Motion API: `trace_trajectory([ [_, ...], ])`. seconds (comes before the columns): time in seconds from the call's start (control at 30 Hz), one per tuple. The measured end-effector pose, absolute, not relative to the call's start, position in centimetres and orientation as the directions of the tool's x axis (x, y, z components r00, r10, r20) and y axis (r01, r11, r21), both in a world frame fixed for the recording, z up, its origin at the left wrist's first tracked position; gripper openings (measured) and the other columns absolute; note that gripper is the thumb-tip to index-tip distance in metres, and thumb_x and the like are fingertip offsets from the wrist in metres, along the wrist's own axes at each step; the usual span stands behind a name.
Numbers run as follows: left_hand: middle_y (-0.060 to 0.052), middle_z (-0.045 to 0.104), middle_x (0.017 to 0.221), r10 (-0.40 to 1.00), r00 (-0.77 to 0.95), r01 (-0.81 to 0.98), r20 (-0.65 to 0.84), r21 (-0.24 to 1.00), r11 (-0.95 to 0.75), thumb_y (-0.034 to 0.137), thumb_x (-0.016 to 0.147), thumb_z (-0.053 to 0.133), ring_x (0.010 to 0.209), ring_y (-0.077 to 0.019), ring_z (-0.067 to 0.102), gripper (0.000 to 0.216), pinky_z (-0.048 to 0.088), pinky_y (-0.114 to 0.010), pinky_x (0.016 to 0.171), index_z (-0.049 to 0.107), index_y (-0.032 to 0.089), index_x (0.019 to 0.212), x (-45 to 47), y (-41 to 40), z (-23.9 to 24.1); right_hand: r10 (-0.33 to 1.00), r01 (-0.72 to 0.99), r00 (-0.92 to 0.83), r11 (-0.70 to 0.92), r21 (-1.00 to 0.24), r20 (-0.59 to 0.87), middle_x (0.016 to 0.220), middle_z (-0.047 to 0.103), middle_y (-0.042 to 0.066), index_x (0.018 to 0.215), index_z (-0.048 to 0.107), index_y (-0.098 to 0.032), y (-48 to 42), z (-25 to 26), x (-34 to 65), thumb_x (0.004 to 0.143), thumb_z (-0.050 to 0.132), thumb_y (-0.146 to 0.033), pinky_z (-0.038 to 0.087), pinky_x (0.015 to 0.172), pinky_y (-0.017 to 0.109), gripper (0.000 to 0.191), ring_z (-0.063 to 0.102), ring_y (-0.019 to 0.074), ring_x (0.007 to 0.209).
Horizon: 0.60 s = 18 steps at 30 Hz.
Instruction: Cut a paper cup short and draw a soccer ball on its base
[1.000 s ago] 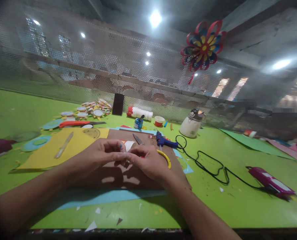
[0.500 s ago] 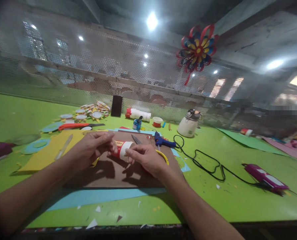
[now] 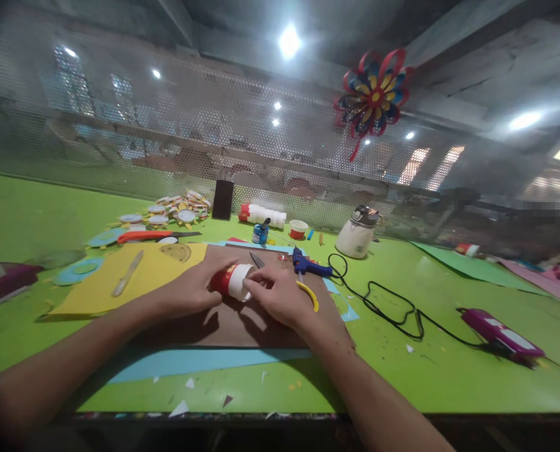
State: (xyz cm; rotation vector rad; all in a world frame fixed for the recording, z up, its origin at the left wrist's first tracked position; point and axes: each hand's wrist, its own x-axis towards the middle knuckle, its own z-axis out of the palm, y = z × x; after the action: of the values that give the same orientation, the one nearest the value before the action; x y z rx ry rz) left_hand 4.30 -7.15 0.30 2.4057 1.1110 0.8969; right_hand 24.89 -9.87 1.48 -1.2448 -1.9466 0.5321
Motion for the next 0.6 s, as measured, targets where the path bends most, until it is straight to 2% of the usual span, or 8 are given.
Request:
trace_trajectory([
  [0.13,-0.011,0.059,0.129,0.747,0.533,0.602,0.397,0.442,-0.665,0.018,0.065,0.063,0.113,-0.0324,0.057,0.067,0.045,-0.048,0.097,0.052,0.022,0.131,4.0,-7.2,-0.3,0.876,0.598,-0.321,0.483,-0.639,0.361,0.074,0.069,0.003,0.077,0.074,-0.017,-9.9,0.7,24.3,0.076,0.068,-0.022,0.042,0.062,0.028,0.008,0.057,0.0150,0.066],
  [0.3,-0.009,0.059,0.124,0.722,0.519,0.602,0.458,0.404,-0.689,0.020,0.075,0.063,0.110,-0.0276,0.058,0.058,0.046,-0.043,0.095,0.052,0.026,0.131,4.0,-6.6,-0.8,0.862,0.570,-0.312,0.506,-0.648,0.398,0.076,0.069,0.003,0.075,0.072,-0.016,-9.7,0.0,24.1,0.079,0.063,-0.016,0.043,0.064,0.026,0.010,0.058,0.0139,0.069],
  [0.43,-0.007,0.057,0.125,0.737,0.461,0.596,0.495,0.443,-0.670,0.019,0.072,0.066,0.114,-0.0269,0.055,0.063,0.044,-0.042,0.099,0.052,0.029,0.133,4.2,-6.8,-0.2,0.866,0.541,-0.250,0.496,-0.680,0.433,0.073,0.068,0.002,0.074,0.071,-0.017,-9.7,0.4,24.3,0.083,0.060,-0.022,0.043,0.063,0.026,0.016,0.057,0.0139,0.067],
  [0.6,-0.008,0.053,0.121,0.791,0.436,0.600,0.428,0.517,-0.611,0.035,0.075,0.068,0.108,-0.0268,0.056,0.061,0.046,-0.043,0.095,0.051,0.026,0.133,4.4,-7.3,0.4,0.884,0.494,-0.207,0.463,-0.736,0.418,0.073,0.069,0.002,0.077,0.074,-0.018,-9.8,1.2,24.7,0.083,0.058,-0.028,0.044,0.063,0.027,0.020,0.058,0.0148,0.066],
])
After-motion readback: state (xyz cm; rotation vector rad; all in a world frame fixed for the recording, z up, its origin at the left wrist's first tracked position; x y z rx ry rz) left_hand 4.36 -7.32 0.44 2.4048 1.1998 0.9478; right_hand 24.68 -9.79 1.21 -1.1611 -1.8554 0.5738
